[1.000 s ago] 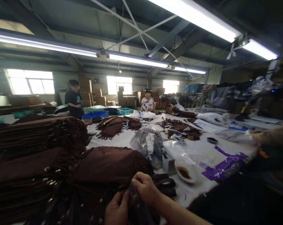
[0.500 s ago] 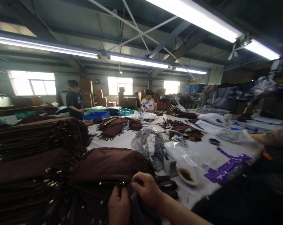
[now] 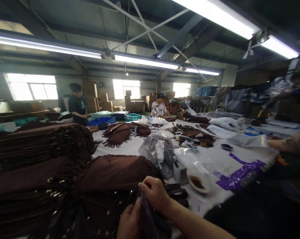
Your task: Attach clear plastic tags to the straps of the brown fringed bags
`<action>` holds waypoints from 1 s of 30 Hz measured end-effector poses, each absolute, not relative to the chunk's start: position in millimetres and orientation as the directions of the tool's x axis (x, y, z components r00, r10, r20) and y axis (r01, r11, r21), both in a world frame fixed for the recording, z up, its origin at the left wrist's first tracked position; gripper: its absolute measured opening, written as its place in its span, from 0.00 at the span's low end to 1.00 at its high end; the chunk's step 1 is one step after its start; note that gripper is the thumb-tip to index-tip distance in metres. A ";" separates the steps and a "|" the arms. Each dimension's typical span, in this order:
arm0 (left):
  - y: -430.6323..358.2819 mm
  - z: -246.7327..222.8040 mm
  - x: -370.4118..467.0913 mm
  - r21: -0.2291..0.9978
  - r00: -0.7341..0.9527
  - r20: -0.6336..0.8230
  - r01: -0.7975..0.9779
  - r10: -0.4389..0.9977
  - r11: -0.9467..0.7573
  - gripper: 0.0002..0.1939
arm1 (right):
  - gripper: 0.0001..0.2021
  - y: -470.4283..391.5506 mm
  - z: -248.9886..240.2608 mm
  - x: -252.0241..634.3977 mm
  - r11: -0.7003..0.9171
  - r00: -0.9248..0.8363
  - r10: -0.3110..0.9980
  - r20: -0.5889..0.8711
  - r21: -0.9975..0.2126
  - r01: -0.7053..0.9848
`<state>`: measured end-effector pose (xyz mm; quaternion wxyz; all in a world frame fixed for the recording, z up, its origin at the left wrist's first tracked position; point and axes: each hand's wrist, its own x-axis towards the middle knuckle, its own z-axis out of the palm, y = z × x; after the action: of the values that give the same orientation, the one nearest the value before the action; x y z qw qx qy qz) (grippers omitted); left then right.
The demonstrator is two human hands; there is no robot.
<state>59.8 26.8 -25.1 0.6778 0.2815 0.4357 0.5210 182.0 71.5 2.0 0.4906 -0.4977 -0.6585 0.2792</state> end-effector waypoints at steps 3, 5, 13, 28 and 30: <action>27.1 -22.4 64.4 0.749 0.239 -0.295 -0.543 0.925 0.379 0.18 | 0.15 76.7 2.9 181.6 0.359 0.001 0.925 0.380 -0.874 0.329; 28.9 -14.4 65.5 0.737 0.218 -0.321 -0.555 0.922 0.387 0.16 | 0.18 75.2 -0.4 183.3 0.300 0.054 0.946 0.320 -0.925 0.234; 45.6 -3.1 78.9 0.767 0.020 -0.366 -0.560 0.931 0.313 0.04 | 0.20 0.1 -39.8 203.0 -0.028 -0.222 0.975 -0.015 -0.998 -0.053; 54.4 -9.7 92.7 0.800 -0.092 -0.332 -0.554 0.939 0.229 0.09 | 0.26 11.4 -24.6 193.6 -0.255 -0.220 0.951 -0.217 -0.953 -0.165; 48.0 -8.7 84.5 0.816 -0.045 -0.324 -0.519 0.945 0.255 0.08 | 0.25 11.6 -26.0 191.0 -0.271 -0.206 0.949 -0.239 -0.952 -0.144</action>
<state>84.5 48.0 -8.7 0.6498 0.2352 0.4531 0.5632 191.0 11.6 -26.0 0.4231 -0.4671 -0.4309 0.6458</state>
